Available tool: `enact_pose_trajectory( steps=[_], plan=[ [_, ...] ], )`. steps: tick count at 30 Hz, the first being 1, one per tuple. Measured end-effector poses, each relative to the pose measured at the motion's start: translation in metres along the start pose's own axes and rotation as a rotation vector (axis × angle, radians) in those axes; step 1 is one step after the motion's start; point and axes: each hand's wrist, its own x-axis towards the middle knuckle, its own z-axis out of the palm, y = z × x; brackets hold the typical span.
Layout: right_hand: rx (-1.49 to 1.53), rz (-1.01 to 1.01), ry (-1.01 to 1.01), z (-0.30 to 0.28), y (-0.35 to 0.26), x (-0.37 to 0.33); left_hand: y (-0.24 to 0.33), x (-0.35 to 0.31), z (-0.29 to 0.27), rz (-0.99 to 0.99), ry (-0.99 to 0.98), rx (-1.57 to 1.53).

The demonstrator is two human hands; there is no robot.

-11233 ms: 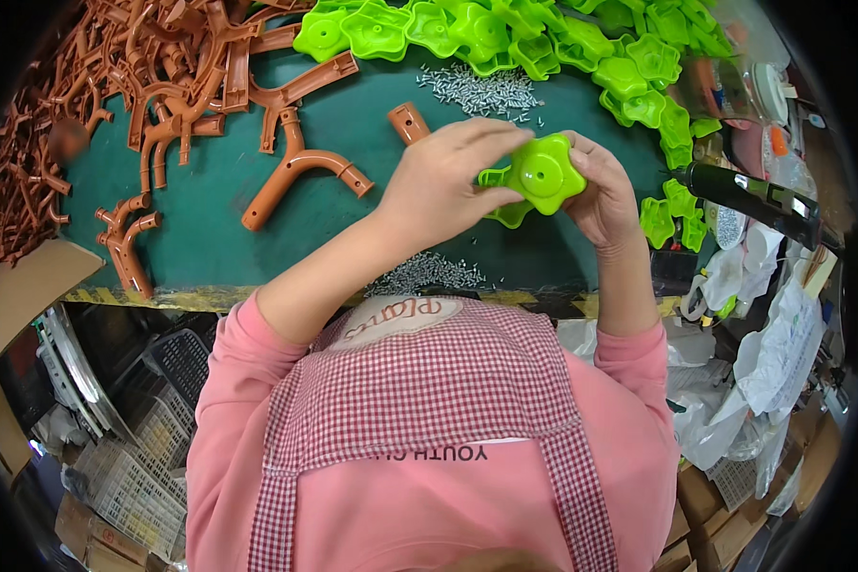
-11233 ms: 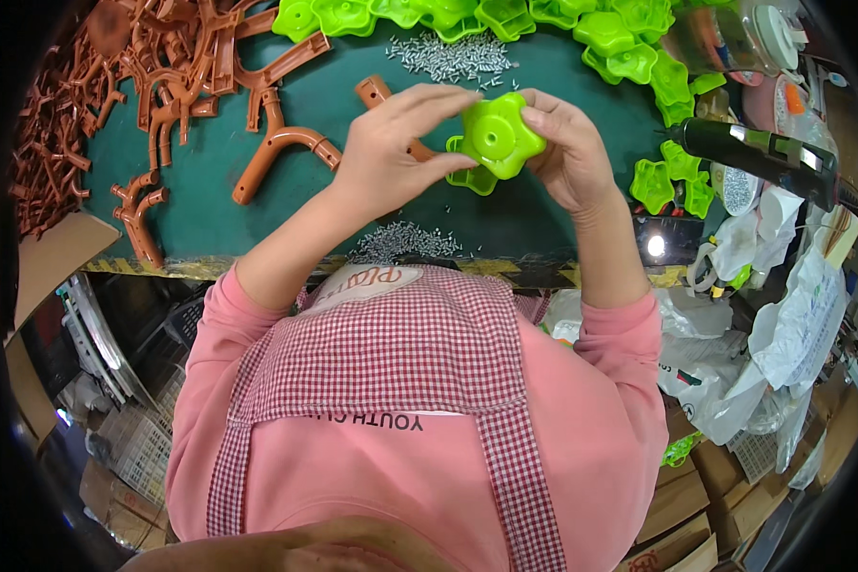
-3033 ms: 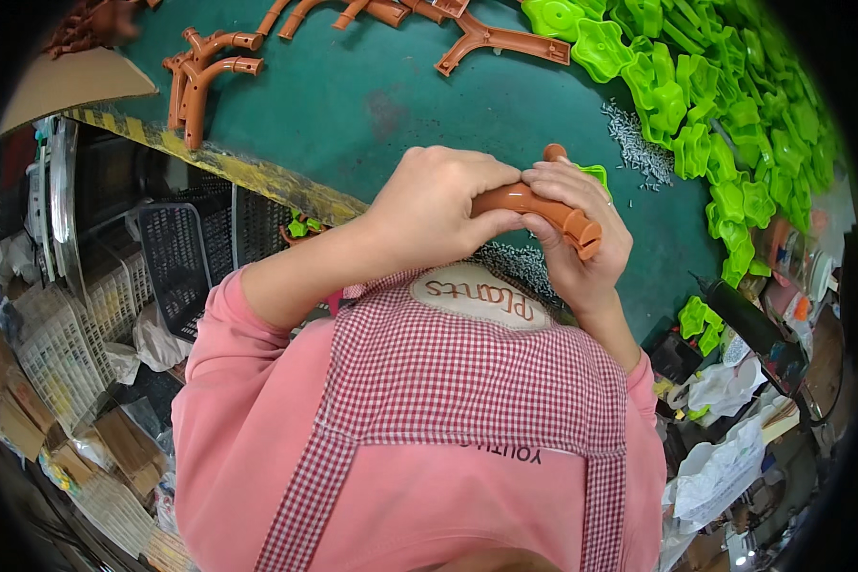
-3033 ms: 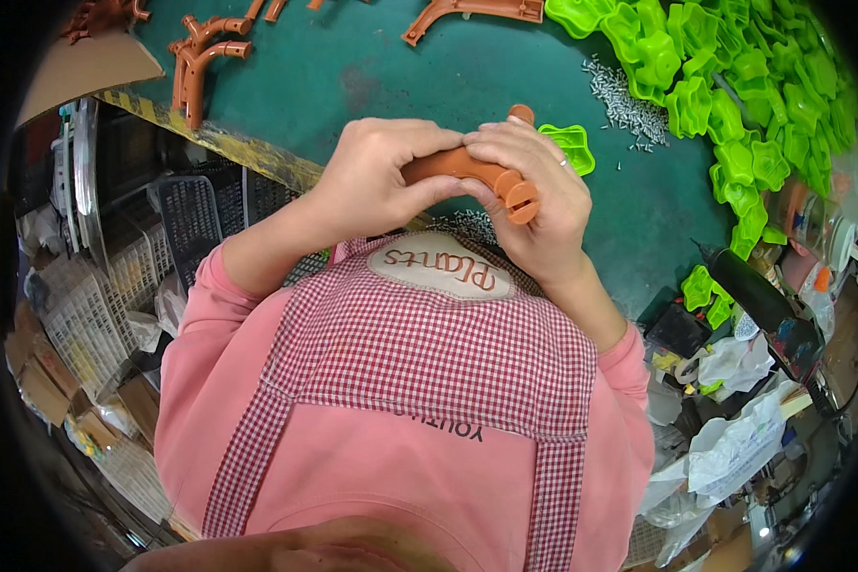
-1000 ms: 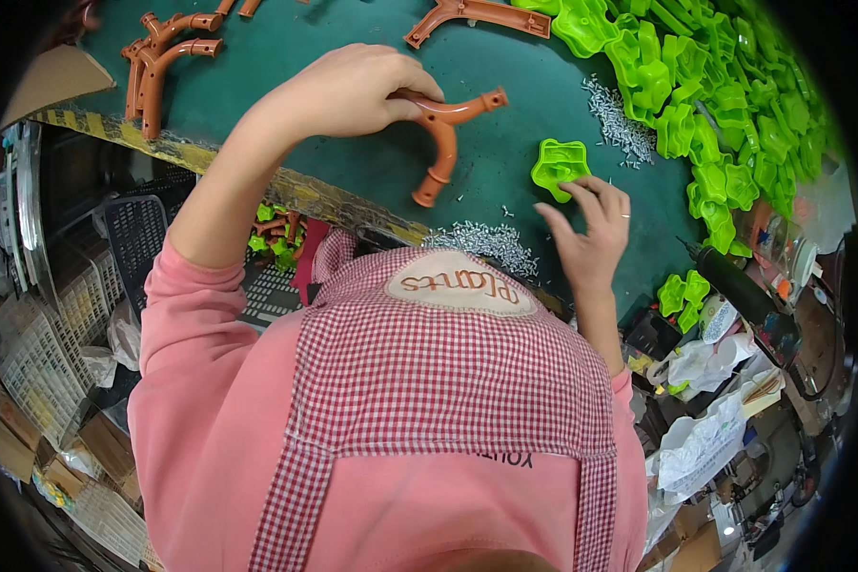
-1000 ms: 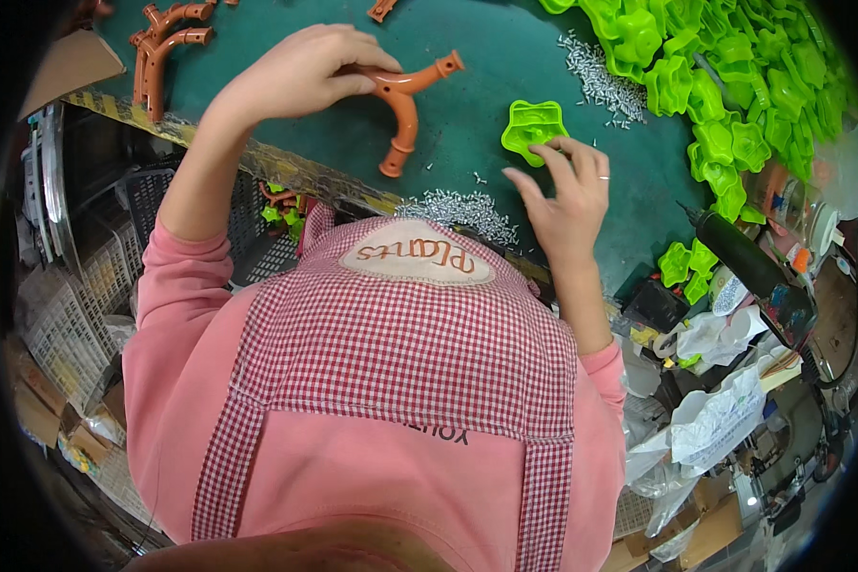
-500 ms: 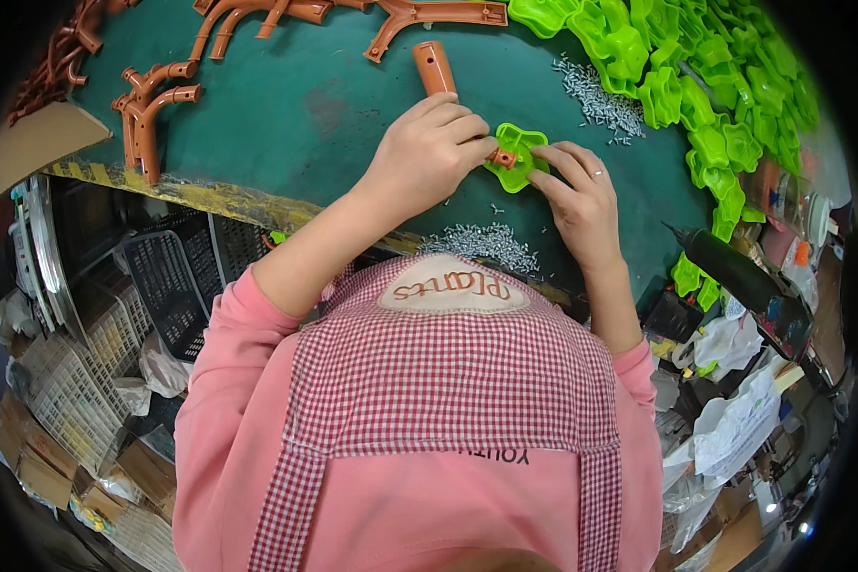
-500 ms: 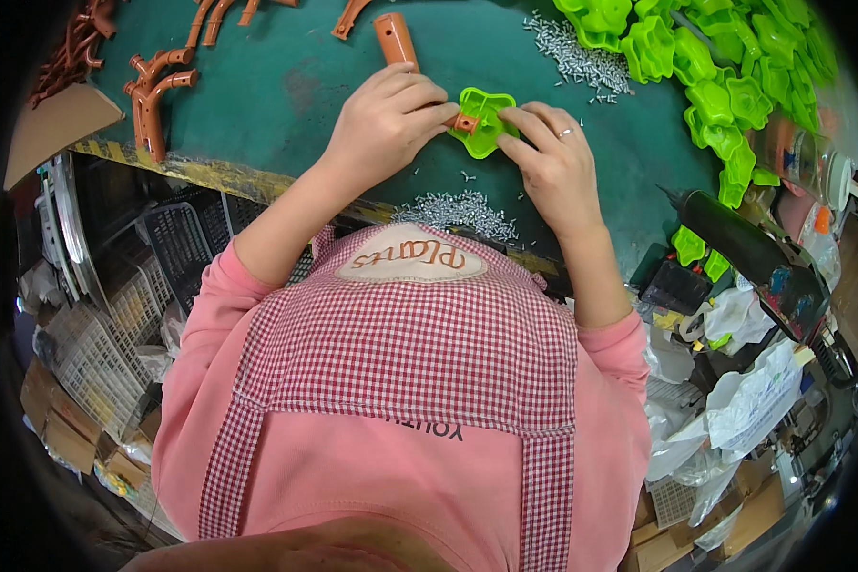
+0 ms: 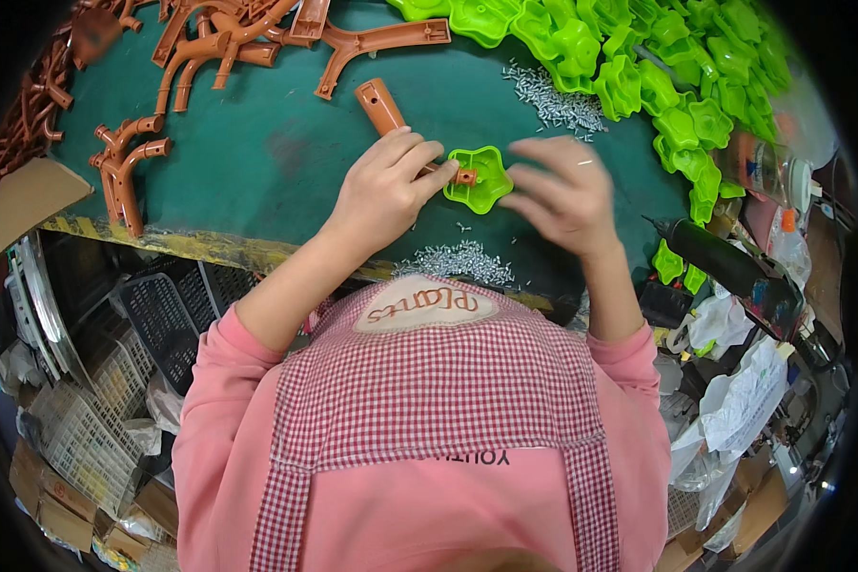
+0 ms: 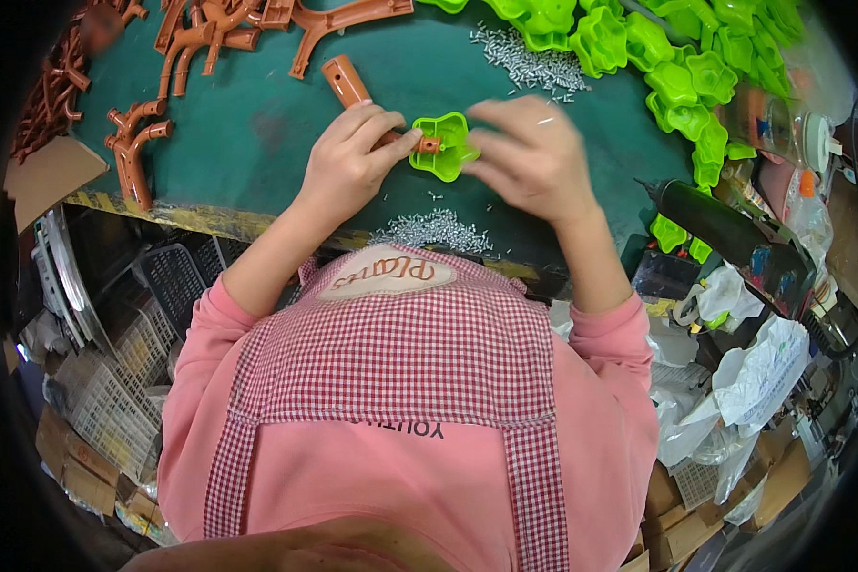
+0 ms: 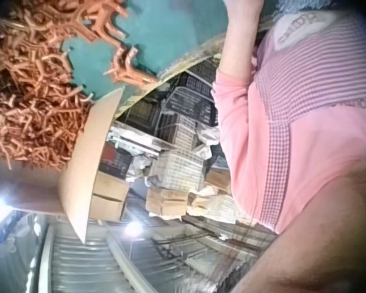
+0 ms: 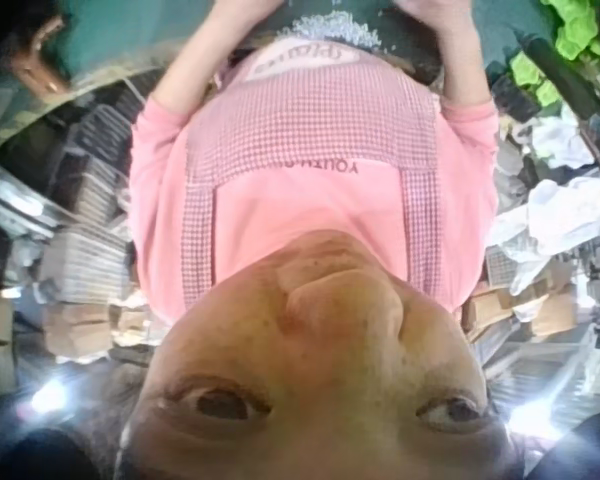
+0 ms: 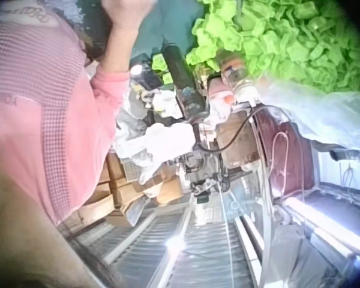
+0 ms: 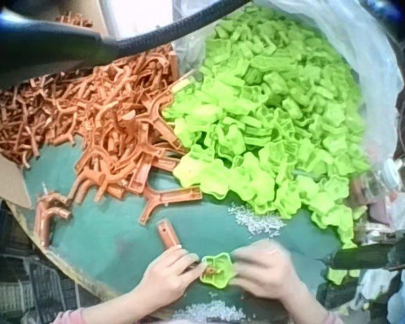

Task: The person assembles green star-shaped plastic pieces onto brown Y-shaped plastic frames using a cordless drill and screws. They repeatedly pick up parts, align them, and fasten them together on a green worktable.

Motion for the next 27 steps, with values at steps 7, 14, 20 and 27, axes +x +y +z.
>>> enact_pose_trajectory(
  steps=[7,14,20,27],
  plan=[
    [-0.851,0.507,0.116,-0.013,0.080,0.040,0.002,0.010,-0.001,0.049,0.016,0.037],
    [-0.475,0.384,0.228,-0.026,0.026,0.031,0.001,0.005,-0.001,0.025,0.028,0.058],
    [-0.369,0.361,0.003,0.030,-0.050,-0.008,0.002,0.005,0.005,-0.077,0.110,-0.177],
    [-0.286,0.363,-0.023,0.033,-0.043,-0.016,0.001,0.003,0.005,-0.116,0.137,-0.233]
  ],
)
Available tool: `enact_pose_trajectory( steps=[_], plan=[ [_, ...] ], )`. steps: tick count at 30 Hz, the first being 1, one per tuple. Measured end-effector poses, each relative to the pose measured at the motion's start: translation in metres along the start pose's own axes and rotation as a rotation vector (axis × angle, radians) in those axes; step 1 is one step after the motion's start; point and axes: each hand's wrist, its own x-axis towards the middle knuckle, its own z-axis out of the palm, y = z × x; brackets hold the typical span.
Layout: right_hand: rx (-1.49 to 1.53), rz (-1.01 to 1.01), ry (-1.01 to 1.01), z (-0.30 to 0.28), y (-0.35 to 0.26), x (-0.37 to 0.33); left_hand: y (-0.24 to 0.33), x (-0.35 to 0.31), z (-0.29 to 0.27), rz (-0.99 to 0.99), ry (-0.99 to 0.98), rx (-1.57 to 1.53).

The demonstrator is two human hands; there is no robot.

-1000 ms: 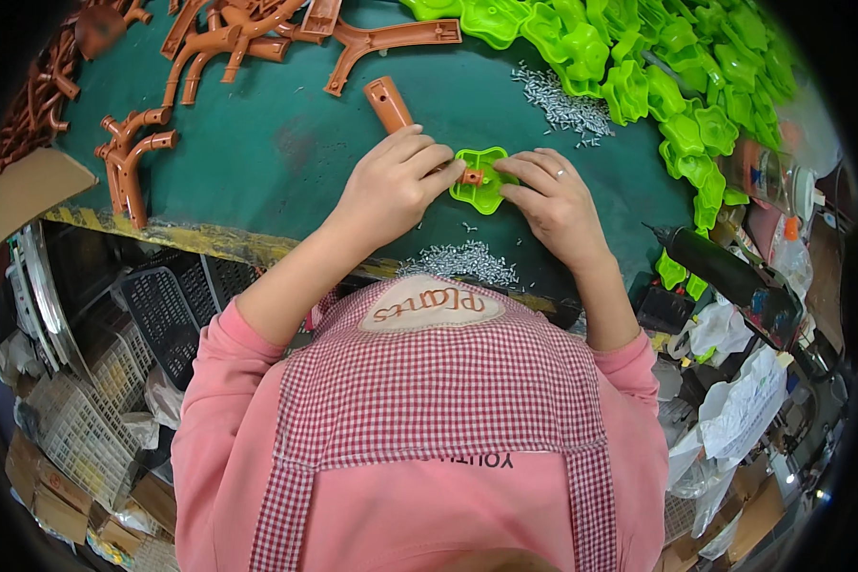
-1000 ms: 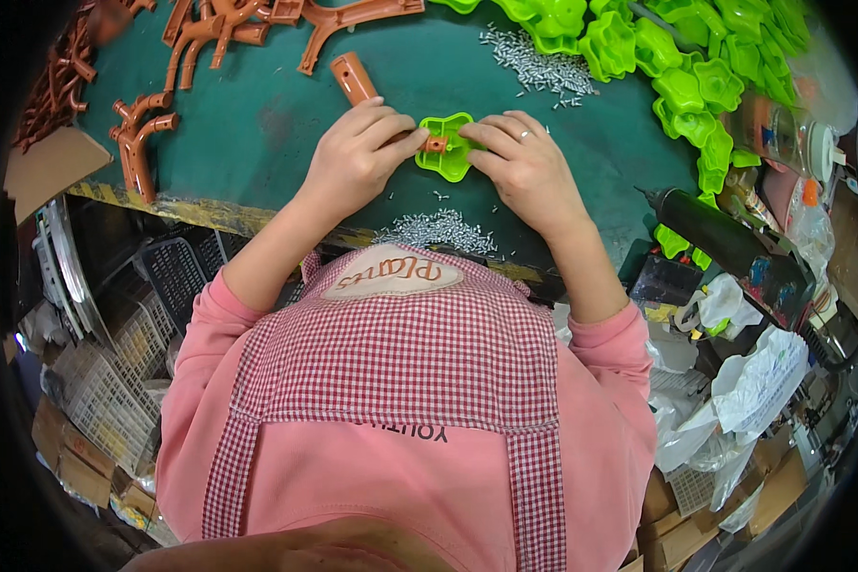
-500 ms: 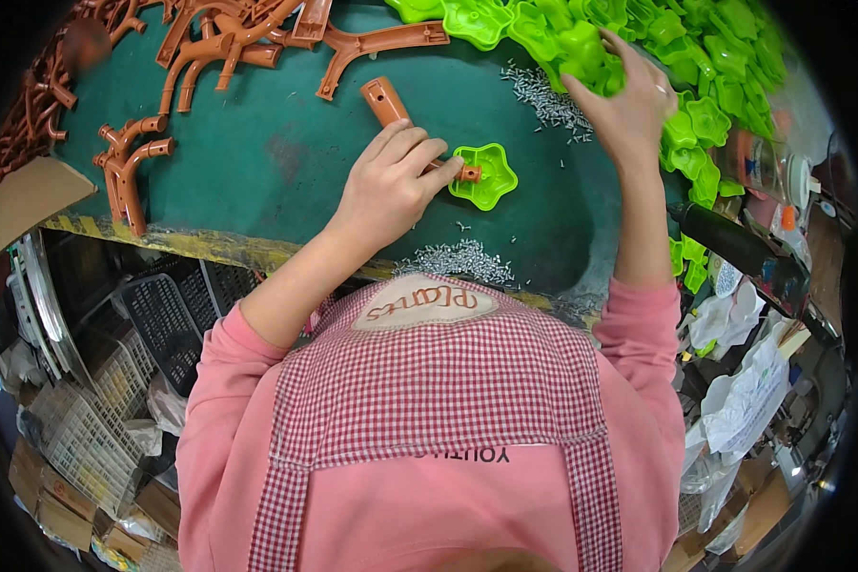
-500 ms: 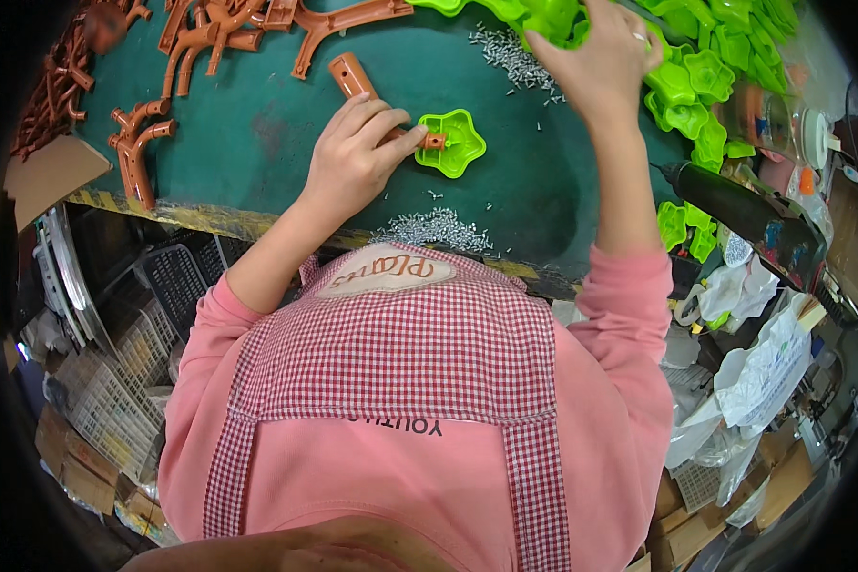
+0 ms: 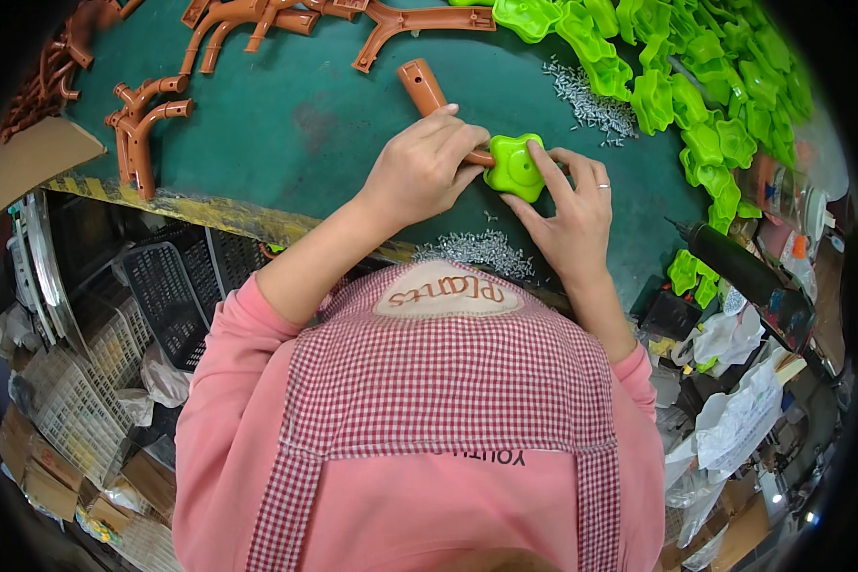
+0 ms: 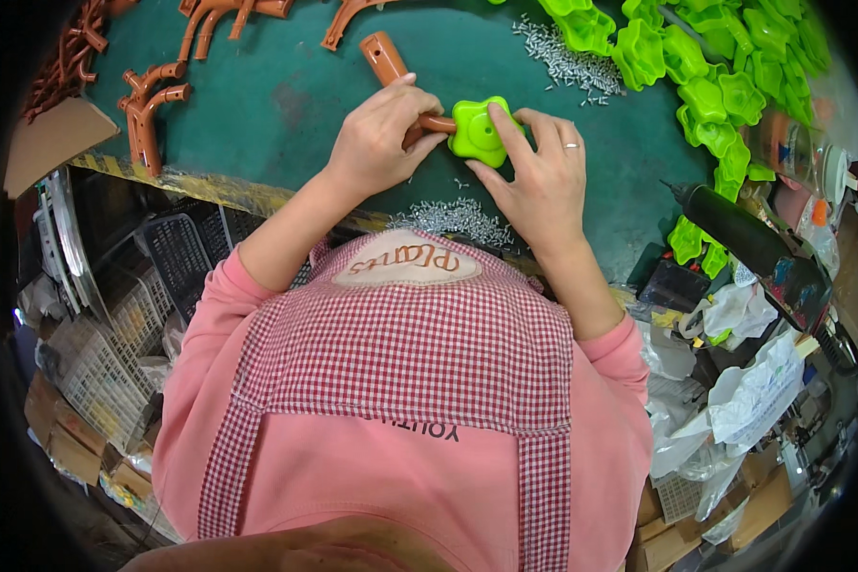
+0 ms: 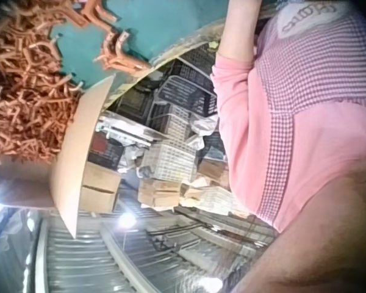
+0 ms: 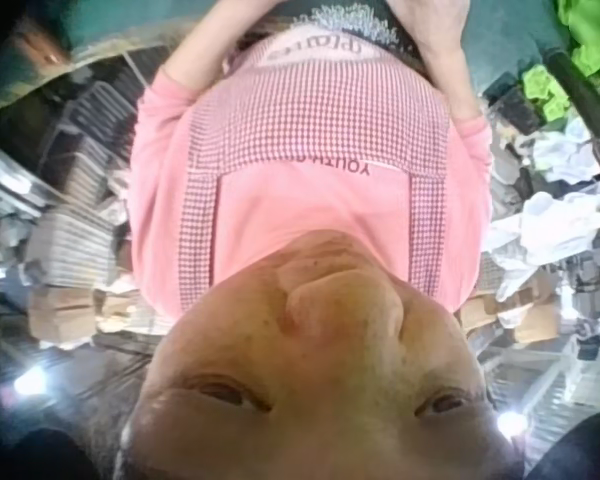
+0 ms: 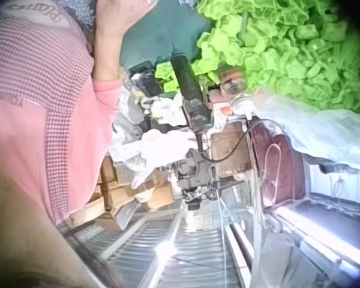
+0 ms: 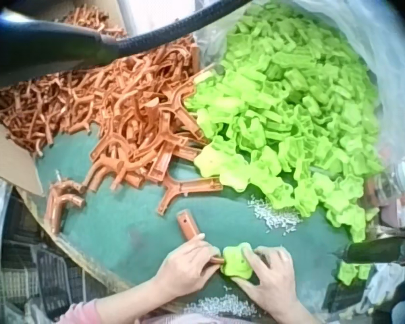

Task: The person assembles green star-shaped plastic pieces onto brown Y-shaped plastic frames using a cordless drill and screws. They repeatedly pick up parts, align them, and fasten them together on a green worktable.

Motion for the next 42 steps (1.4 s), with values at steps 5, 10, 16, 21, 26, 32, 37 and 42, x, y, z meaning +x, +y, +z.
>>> enact_pose_trajectory(
  steps=[5,10,16,21,26,32,37,42],
  plan=[
    [-0.046,0.045,0.013,0.006,-0.002,-0.005,-0.004,0.000,0.001,0.041,-0.059,-0.016],
    [0.053,0.009,0.160,-0.020,-0.001,-0.014,0.018,0.012,0.002,-0.027,-0.179,0.102],
    [-0.171,0.145,1.186,-0.091,0.079,-0.095,0.012,0.015,0.007,-0.041,-0.222,0.127],
    [0.647,0.268,0.892,-0.064,0.106,-0.068,0.015,0.022,0.001,-0.070,-0.353,0.127],
    [1.044,0.096,0.690,-0.061,0.102,-0.044,0.016,0.027,-0.001,-0.091,-0.417,0.105],
    [1.209,0.084,0.664,-0.041,0.059,0.010,0.021,0.026,-0.004,-0.054,-0.344,0.120],
    [1.184,0.070,0.698,-0.027,0.054,0.019,0.027,0.028,-0.004,0.012,-0.188,0.052],
    [1.423,-0.025,0.610,-0.058,0.027,0.020,0.035,0.030,0.014,0.167,-0.044,0.045]
  ],
)
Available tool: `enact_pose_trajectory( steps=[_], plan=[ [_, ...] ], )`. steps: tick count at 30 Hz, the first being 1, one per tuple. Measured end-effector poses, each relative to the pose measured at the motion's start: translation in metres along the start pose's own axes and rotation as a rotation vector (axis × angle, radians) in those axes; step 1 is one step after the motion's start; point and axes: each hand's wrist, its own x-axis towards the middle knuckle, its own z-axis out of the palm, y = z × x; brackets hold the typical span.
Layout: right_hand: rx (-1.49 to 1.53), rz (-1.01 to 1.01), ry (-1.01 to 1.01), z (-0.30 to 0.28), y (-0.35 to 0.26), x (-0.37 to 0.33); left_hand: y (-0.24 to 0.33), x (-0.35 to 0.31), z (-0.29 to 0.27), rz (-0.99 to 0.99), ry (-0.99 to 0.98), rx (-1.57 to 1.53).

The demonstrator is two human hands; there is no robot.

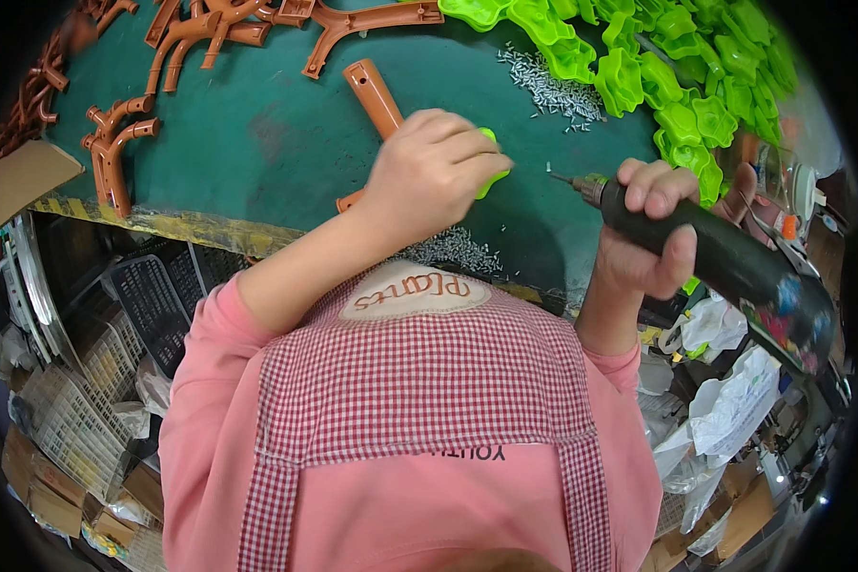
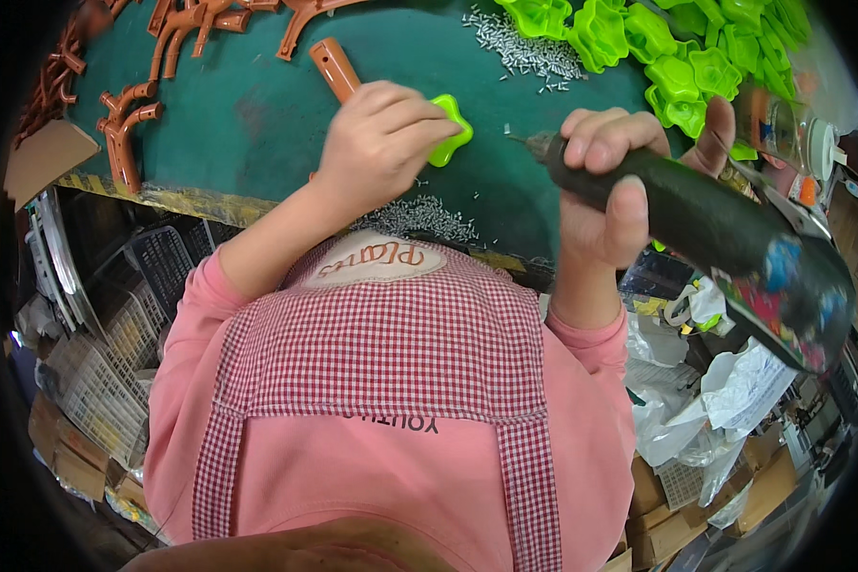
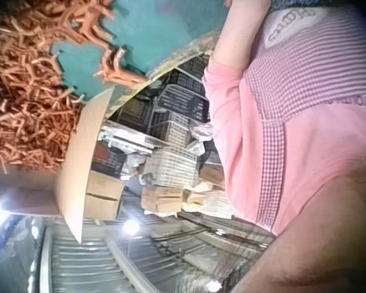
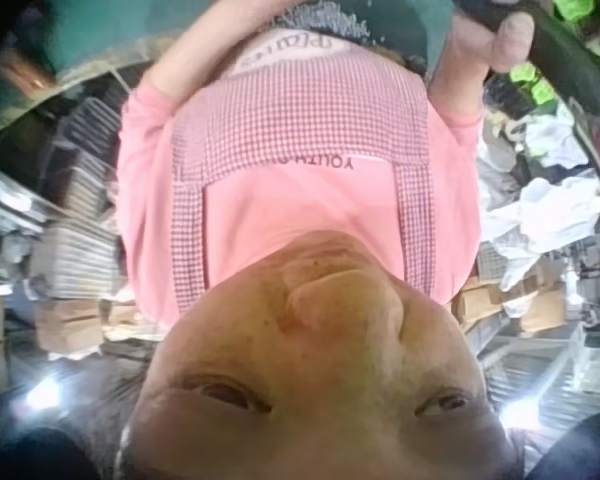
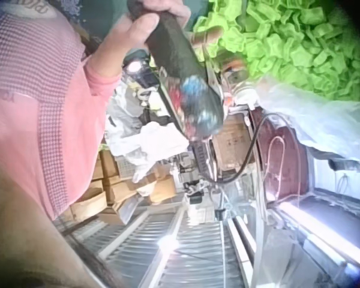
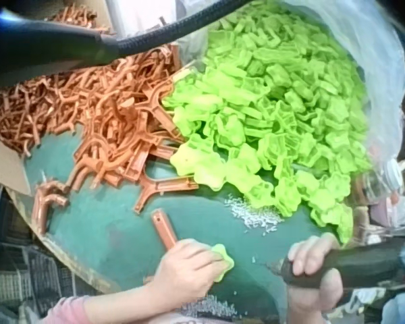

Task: The person assembles green star-shaped plastic pieces onto brown Y-shaped plastic frames using a cordless drill and screws. They repeatedly pick up parts, align them, and fasten them together on a green worktable.

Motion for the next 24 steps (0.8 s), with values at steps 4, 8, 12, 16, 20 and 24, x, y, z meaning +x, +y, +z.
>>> enact_pose_trajectory(
  steps=[4,8,12,16,20,24],
  plan=[
    [0.005,0.083,-0.069,0.029,-0.009,-0.006,0.007,0.010,0.013,-0.024,-0.025,-0.028],
    [-0.041,0.122,-0.096,0.040,-0.012,-0.010,0.003,-0.001,0.014,0.048,0.043,-0.056],
    [0.039,0.128,-0.099,0.047,-0.008,-0.011,-0.003,-0.007,0.006,-0.021,0.032,-0.208],
    [-0.123,0.103,-0.093,0.060,-0.001,-0.013,-0.003,-0.010,0.001,-0.178,0.066,-0.089],
    [-0.214,0.092,-0.184,0.066,0.007,-0.011,-0.006,-0.021,0.008,-0.311,-0.048,-0.062],
    [-0.198,0.171,-0.248,0.067,0.011,-0.013,-0.008,-0.021,0.010,-0.290,-0.049,-0.049]
  ],
)
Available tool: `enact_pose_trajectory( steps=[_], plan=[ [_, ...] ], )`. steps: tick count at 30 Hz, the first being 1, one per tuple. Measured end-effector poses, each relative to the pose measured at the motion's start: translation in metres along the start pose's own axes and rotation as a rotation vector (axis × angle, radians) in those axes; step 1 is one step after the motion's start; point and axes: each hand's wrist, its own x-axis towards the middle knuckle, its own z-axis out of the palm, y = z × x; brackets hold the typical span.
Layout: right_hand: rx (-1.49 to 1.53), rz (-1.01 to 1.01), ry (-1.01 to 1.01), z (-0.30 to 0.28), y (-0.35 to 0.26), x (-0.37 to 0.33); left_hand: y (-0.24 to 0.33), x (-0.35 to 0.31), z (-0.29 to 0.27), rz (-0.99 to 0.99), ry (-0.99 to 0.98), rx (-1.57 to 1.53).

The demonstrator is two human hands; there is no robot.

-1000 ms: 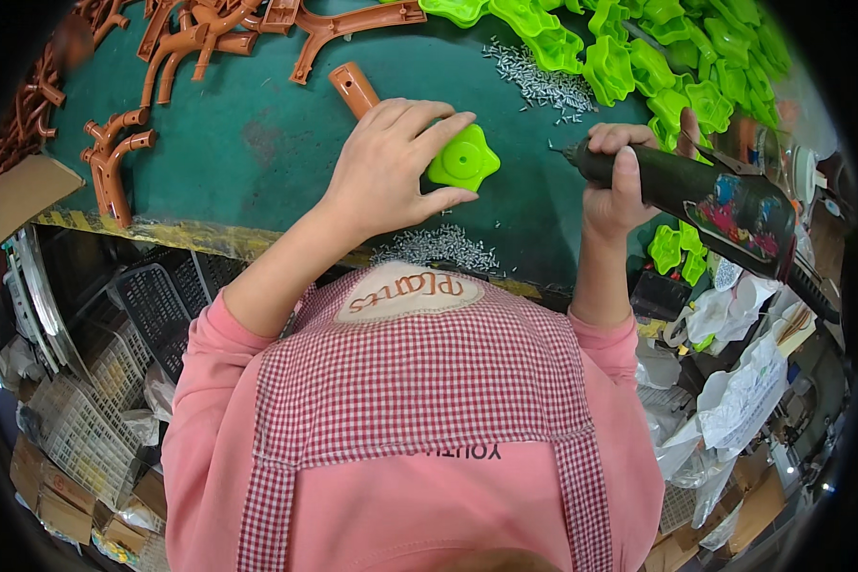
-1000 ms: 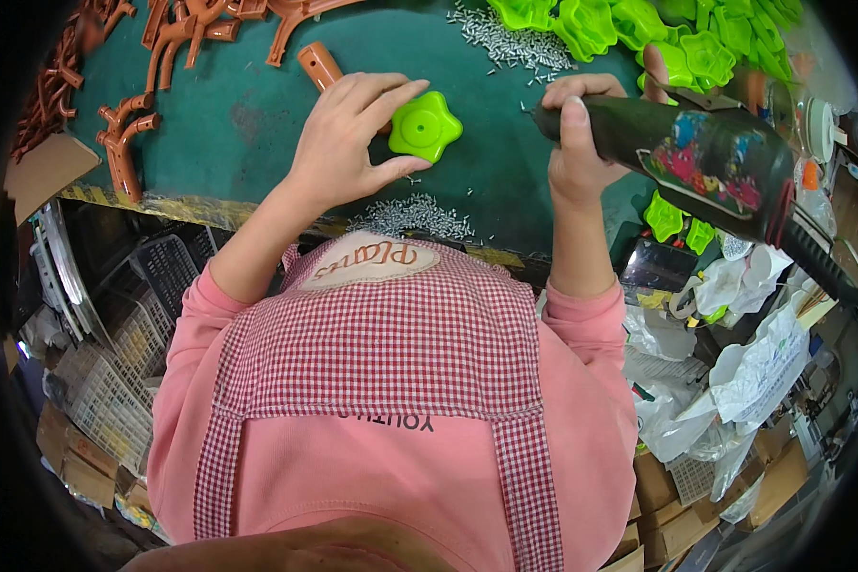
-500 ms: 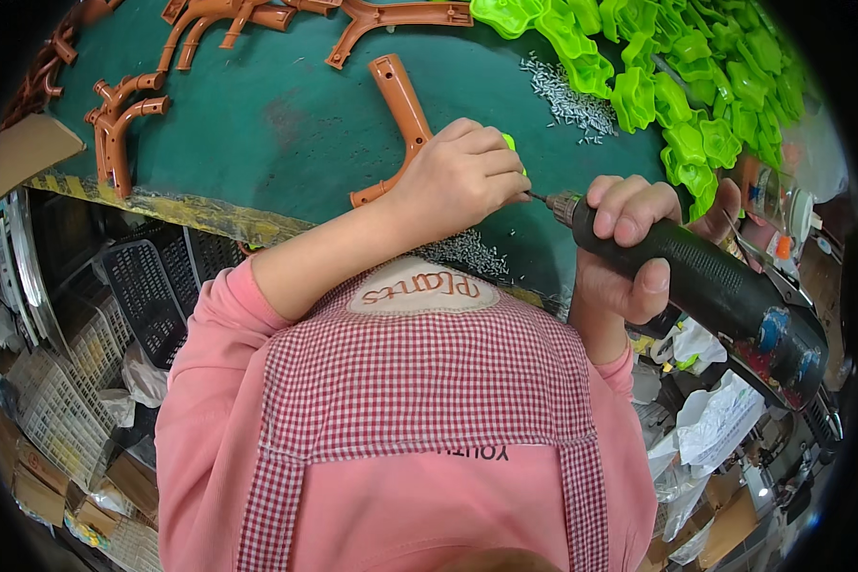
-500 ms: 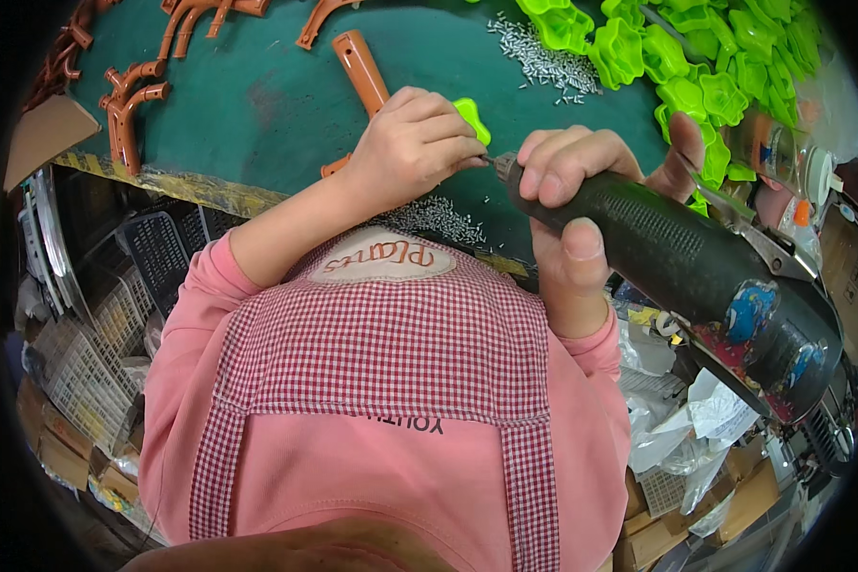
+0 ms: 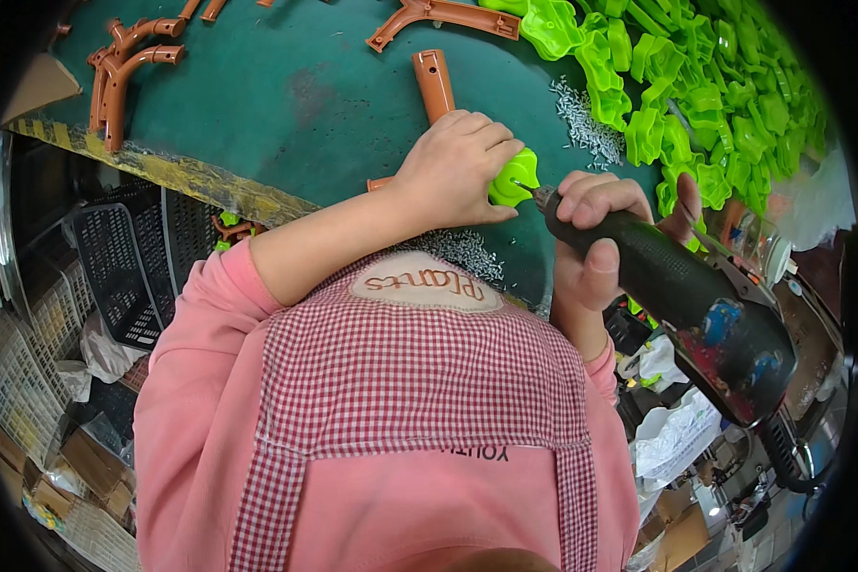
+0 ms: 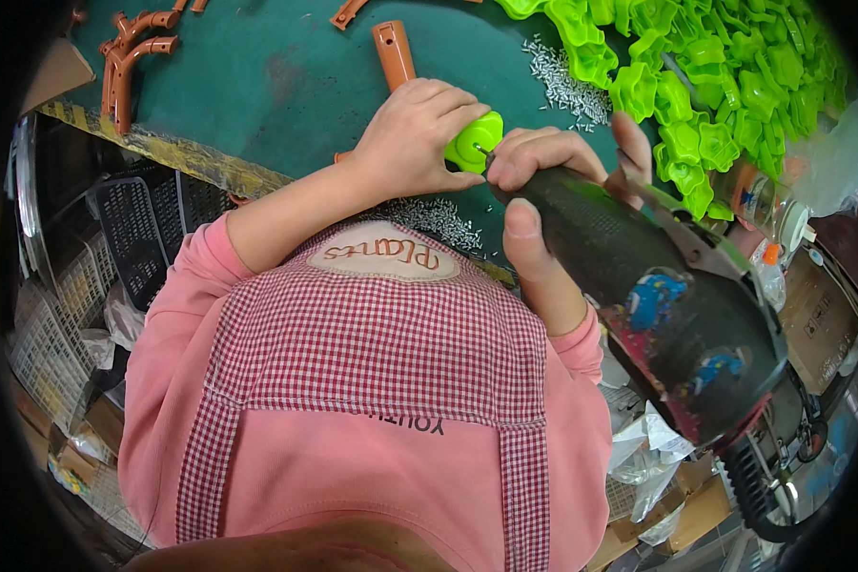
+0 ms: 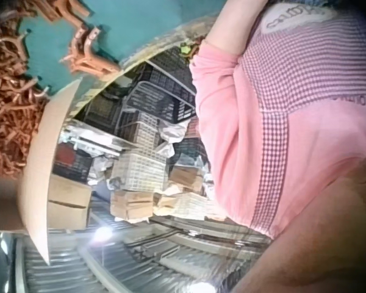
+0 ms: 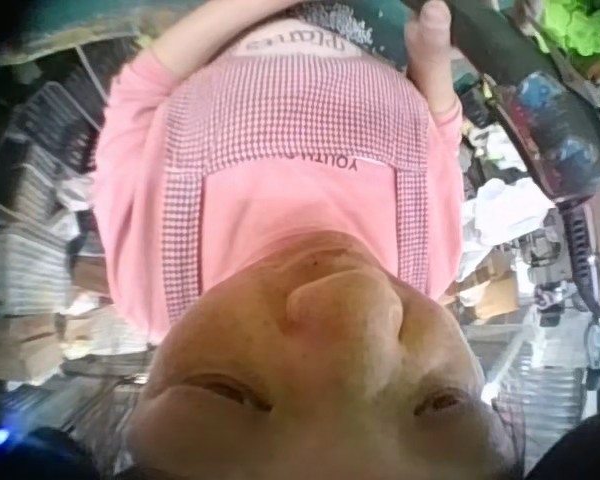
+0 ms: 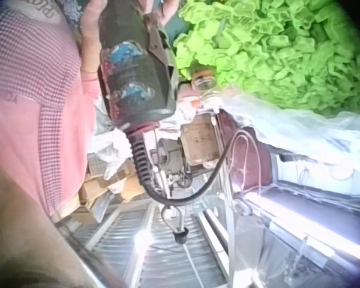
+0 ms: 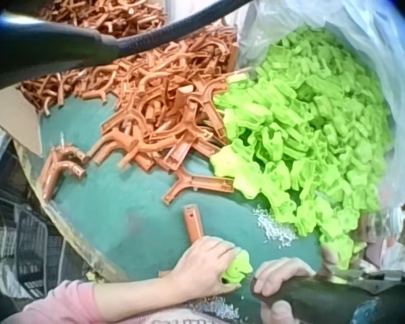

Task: The person assembles green star-shaped plastic pieces onto brown Y-shaped plastic frames using a cordless drill and screws. They repeatedly pick up parts, align them, and fasten them together on a green worktable.

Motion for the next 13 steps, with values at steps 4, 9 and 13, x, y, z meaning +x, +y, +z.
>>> enact_pose_trajectory(
  steps=[4,9,13],
  plan=[
    [-0.078,-0.007,-0.145,-0.009,0.011,0.001,-0.002,0.001,0.001,0.011,0.009,0.014],
    [-0.026,-0.101,-0.232,-0.014,0.034,0.001,-0.002,0.001,0.000,-0.030,-0.048,-0.050],
    [0.020,-0.140,-0.258,-0.016,0.040,0.005,-0.003,0.000,0.000,-0.049,-0.067,-0.062]
  ],
)
